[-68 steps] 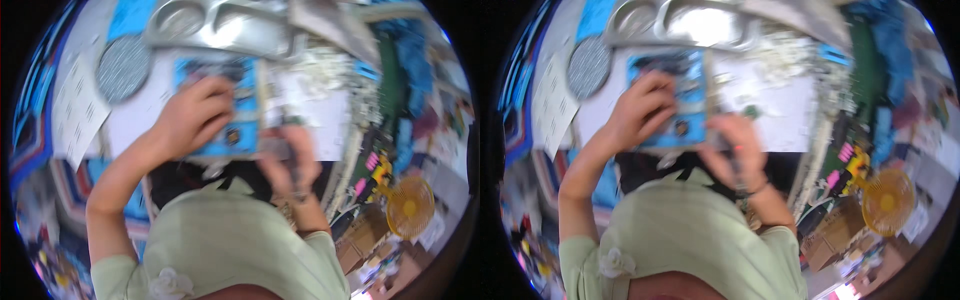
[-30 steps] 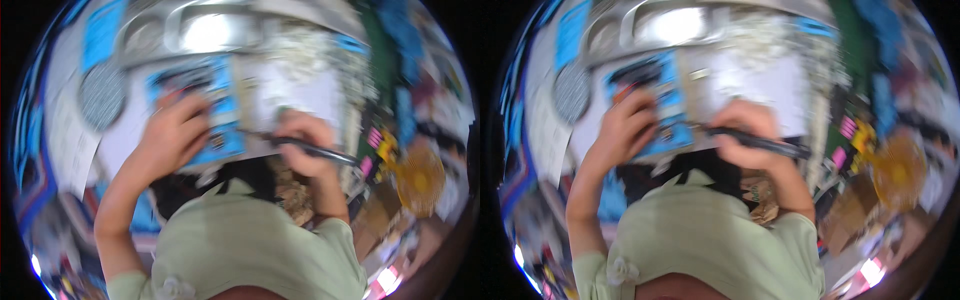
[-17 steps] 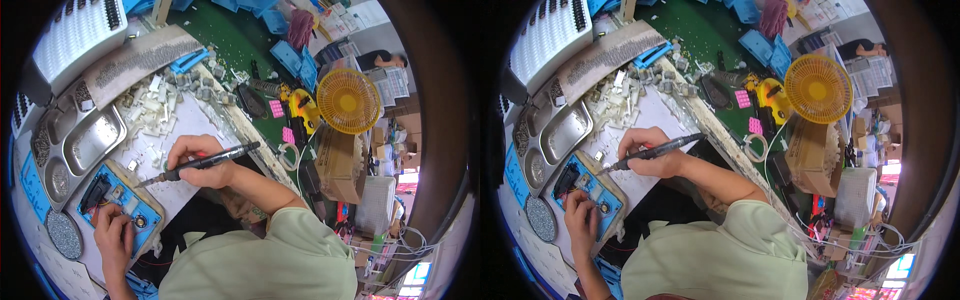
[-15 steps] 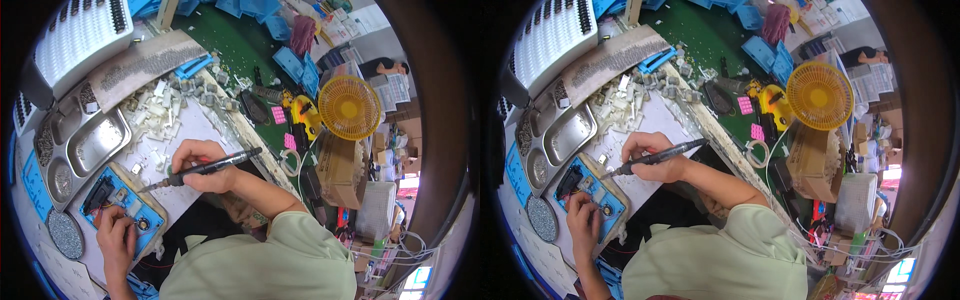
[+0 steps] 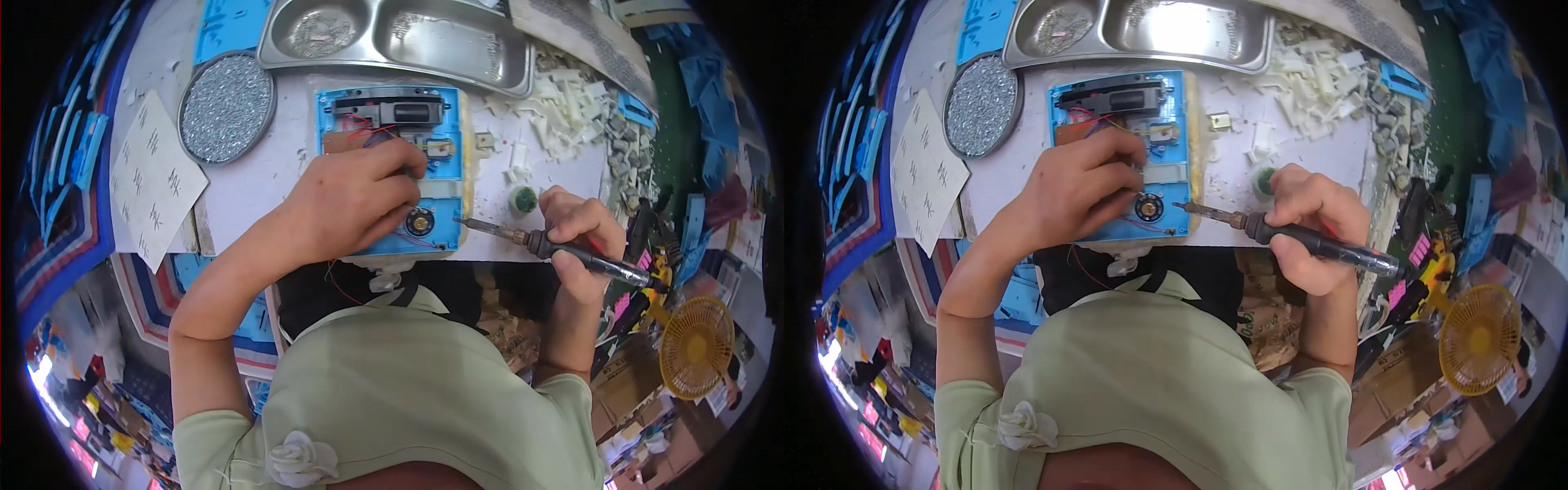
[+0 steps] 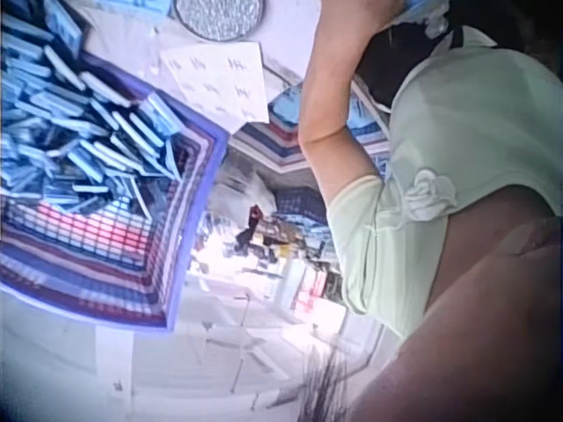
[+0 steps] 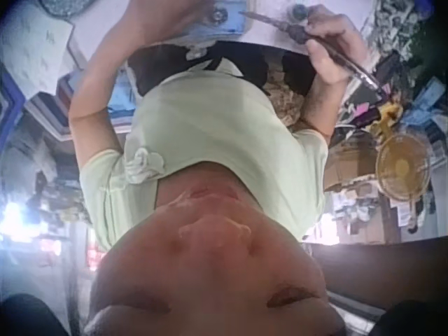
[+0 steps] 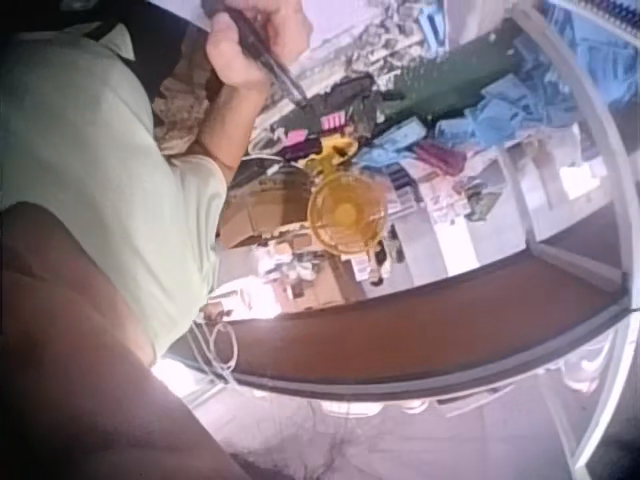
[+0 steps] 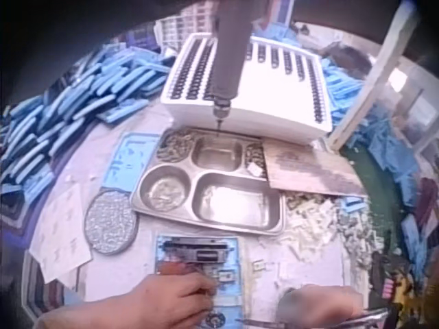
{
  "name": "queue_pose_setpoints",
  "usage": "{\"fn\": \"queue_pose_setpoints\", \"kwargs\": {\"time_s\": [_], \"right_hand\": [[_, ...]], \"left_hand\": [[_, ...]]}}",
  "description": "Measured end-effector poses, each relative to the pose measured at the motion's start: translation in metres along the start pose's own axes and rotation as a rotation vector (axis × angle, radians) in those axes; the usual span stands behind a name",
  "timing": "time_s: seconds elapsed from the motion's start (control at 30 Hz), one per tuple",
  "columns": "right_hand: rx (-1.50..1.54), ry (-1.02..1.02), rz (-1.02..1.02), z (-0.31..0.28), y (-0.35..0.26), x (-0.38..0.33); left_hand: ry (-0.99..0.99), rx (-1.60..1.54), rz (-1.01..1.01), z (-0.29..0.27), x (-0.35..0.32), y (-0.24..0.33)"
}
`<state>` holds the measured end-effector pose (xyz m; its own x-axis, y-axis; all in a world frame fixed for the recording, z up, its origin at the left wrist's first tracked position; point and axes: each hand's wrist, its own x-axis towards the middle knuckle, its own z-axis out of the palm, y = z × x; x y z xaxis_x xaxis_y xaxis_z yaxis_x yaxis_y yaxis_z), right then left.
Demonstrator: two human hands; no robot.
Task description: Assembling internal components and soldering wires inside a blue plastic electronic device casing.
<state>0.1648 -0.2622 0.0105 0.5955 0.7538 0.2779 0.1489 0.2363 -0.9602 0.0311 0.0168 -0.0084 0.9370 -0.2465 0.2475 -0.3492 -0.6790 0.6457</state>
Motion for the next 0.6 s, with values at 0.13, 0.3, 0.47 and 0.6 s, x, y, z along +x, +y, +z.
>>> {"fn": "queue_pose_setpoints", "kwargs": {"time_s": [0.13,0.3,0.47,0.6], "right_hand": [[-0.050,-0.057,0.015,0.006,0.007,0.007],[-0.092,-0.104,0.004,0.007,0.011,0.013],[-0.133,-0.140,-0.012,0.011,0.014,0.018],[-0.157,-0.150,0.034,0.014,0.016,0.019]], "left_hand": [[-0.002,0.018,-0.003,0.002,-0.001,0.000],[0.007,-0.011,-0.003,0.003,0.000,0.001],[0.019,0.002,0.012,0.003,0.000,0.002],[0.019,0.001,0.026,0.004,0.000,0.001]]}}
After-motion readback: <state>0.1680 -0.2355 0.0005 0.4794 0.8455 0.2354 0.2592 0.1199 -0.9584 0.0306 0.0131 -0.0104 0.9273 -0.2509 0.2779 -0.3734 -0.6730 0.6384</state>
